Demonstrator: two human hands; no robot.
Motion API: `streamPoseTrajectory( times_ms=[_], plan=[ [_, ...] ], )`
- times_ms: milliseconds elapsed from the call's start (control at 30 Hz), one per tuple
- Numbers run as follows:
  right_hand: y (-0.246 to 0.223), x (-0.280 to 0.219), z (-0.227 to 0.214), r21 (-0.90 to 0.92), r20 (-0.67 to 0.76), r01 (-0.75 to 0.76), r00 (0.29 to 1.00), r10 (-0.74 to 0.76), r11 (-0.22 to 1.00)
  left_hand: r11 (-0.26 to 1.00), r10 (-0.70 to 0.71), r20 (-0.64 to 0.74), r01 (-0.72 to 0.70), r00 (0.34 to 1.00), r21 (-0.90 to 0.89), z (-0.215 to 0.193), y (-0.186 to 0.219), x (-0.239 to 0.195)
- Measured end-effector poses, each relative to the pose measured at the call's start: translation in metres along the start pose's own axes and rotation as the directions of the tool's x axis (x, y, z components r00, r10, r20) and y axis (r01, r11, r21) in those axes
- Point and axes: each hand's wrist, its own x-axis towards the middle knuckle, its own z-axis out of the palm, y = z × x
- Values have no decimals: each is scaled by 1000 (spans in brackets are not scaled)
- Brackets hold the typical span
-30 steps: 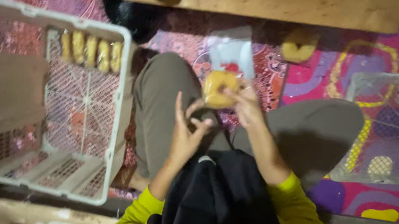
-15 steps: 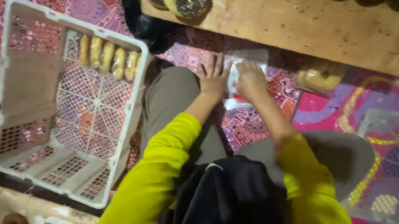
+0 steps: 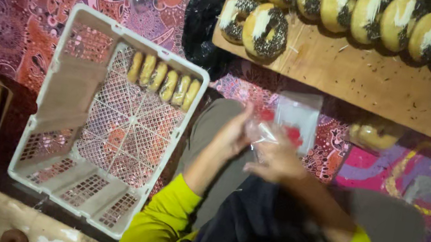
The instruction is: The person sits on the floor and repeatedly picks donuts from a wooden board, places them into small plastic bags, and arranges the packaged donuts in a white plastic crate. The process continues with multiple donuts being handled one at a time.
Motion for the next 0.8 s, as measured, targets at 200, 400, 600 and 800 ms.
streamPoseTrajectory(
  times_ms=[200, 400, 600, 800],
  plan=[
    [34, 111, -2, -200, -375, -600, 777, 505, 775, 852, 330, -324, -428, 887, -303, -31, 100, -37],
    [83, 172, -3, 156, -317, -769, 555, 769, 620, 864, 266, -131, -296, 955, -408, -13, 82, -24],
    [98, 19, -76, -2, -358, -736, 632, 687, 677, 873, 199, -72, -210, 977, -439, -48, 72, -36],
    [112, 52, 11, 9, -749, -838, 355, 559, 545, 786, 296, 40, -220, 954, -577, 10, 45, 7]
  ],
)
